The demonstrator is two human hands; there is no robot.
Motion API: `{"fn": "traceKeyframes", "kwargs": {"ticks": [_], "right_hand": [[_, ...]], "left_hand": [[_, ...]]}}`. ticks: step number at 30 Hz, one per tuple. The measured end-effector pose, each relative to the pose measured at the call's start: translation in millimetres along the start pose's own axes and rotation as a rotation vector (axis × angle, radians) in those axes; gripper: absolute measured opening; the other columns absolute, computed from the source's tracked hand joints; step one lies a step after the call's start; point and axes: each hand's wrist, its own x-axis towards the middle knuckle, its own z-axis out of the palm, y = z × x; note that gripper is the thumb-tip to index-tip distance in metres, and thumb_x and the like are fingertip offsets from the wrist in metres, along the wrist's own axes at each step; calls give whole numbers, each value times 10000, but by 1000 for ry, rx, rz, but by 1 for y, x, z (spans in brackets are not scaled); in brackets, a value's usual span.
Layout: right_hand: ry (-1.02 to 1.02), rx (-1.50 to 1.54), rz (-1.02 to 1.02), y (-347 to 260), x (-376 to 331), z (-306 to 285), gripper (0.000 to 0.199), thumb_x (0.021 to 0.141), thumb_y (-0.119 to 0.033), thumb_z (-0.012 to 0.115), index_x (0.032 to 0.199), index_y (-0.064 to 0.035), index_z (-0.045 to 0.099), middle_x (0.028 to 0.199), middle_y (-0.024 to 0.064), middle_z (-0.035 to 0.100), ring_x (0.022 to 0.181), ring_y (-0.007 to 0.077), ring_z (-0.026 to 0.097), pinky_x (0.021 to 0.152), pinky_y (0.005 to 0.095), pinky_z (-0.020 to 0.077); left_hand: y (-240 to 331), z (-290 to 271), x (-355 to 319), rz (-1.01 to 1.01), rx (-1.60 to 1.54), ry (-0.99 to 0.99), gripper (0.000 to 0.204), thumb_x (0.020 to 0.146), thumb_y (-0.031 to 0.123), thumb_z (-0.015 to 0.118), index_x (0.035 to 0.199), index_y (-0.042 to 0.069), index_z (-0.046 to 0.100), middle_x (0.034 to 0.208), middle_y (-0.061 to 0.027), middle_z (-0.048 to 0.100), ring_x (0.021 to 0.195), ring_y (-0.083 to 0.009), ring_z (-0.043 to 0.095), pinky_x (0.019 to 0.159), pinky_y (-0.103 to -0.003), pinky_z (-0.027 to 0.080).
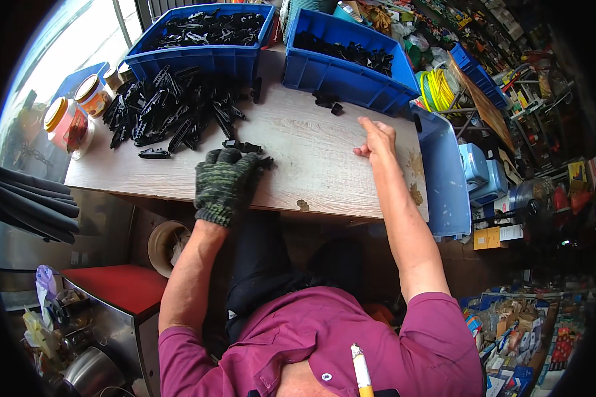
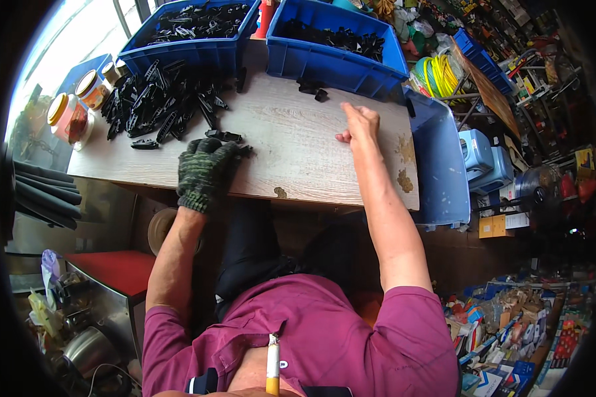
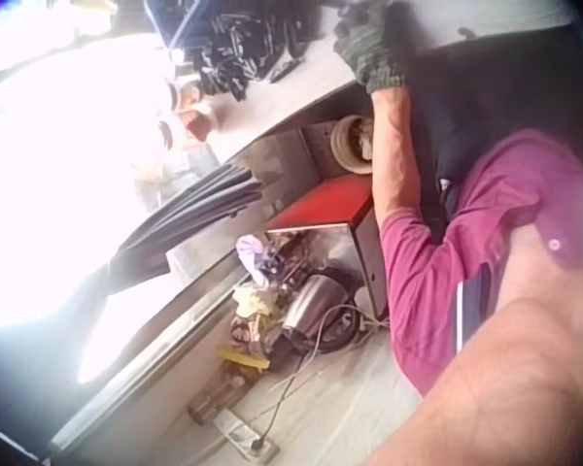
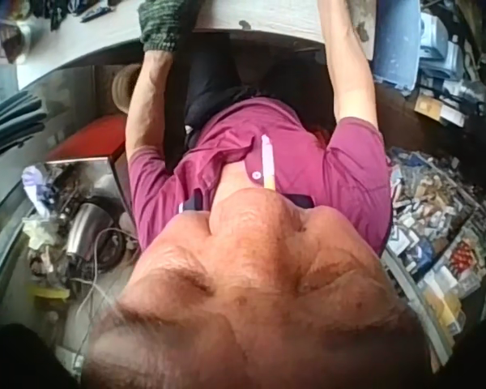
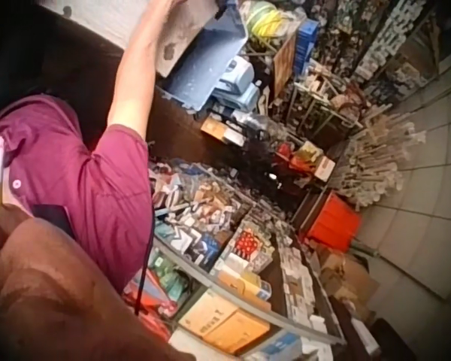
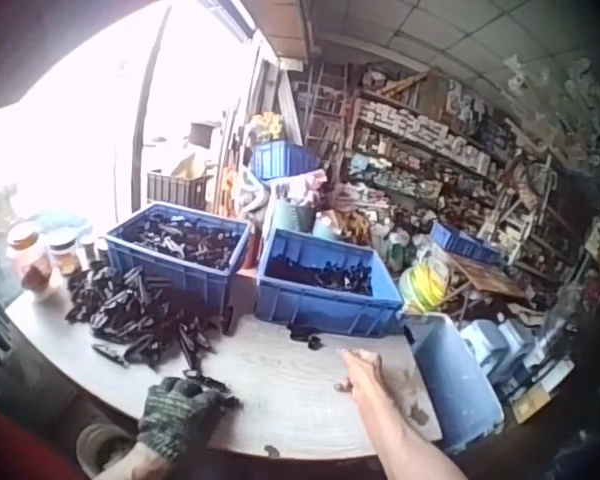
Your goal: Sorting and inspecting small black plastic fasteners and components on a workbench.
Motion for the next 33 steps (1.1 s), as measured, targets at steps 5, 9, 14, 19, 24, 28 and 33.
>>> {"fn": "traceKeyframes", "kwargs": {"ticks": [5,9,14,19,24,28,33], "right_hand": [[-18,-272,-59,-9,13,30,365,829,-263,758,1062,2,664,596,45,523,364,125,409,364,336,489],[-28,-485,-100,-20,17,45,339,833,-291,751,1035,-22,709,608,59,564,375,141,461,345,331,468],[-6,-626,-199,-21,16,58,308,823,-319,726,1014,-79,753,642,71,630,397,172,532,360,334,482],[-82,-463,-264,-12,21,40,291,820,-233,702,820,58,690,585,134,571,337,229,497,318,373,430],[-277,-143,9,2,-19,26,236,868,-222,638,932,3,607,481,40,445,339,180,487,367,400,523],[-693,47,-46,25,-63,28,149,889,-138,614,794,-26,596,454,3,437,323,142,450,352,386,512],[-908,139,-94,35,-92,28,234,901,-197,668,754,-42,572,490,-18,440,340,82,350,364,308,474]], "left_hand": [[21,12,18,-30,-20,-58,206,832,262,719,1003,148,702,985,-79,659,935,-329,598,765,-471,472],[22,13,20,-62,-17,-84,236,830,265,726,1020,129,691,993,-70,661,957,-318,593,766,-461,467],[14,15,16,-82,-71,41,320,826,289,731,1073,95,670,997,-98,652,958,-338,600,785,-464,470],[9,19,7,-84,-174,215,331,792,188,697,1093,62,646,1025,-137,644,943,-353,605,836,-489,467],[10,9,-1,-86,-290,402,300,783,85,701,1078,60,656,999,-144,648,929,-354,609,810,-459,501],[27,21,-6,-75,-445,422,304,812,47,674,1115,43,650,1042,-173,646,966,-375,610,839,-463,513],[50,20,5,-69,-497,300,312,857,85,651,1166,49,625,1113,-187,640,1023,-402,596,899,-473,491]]}}
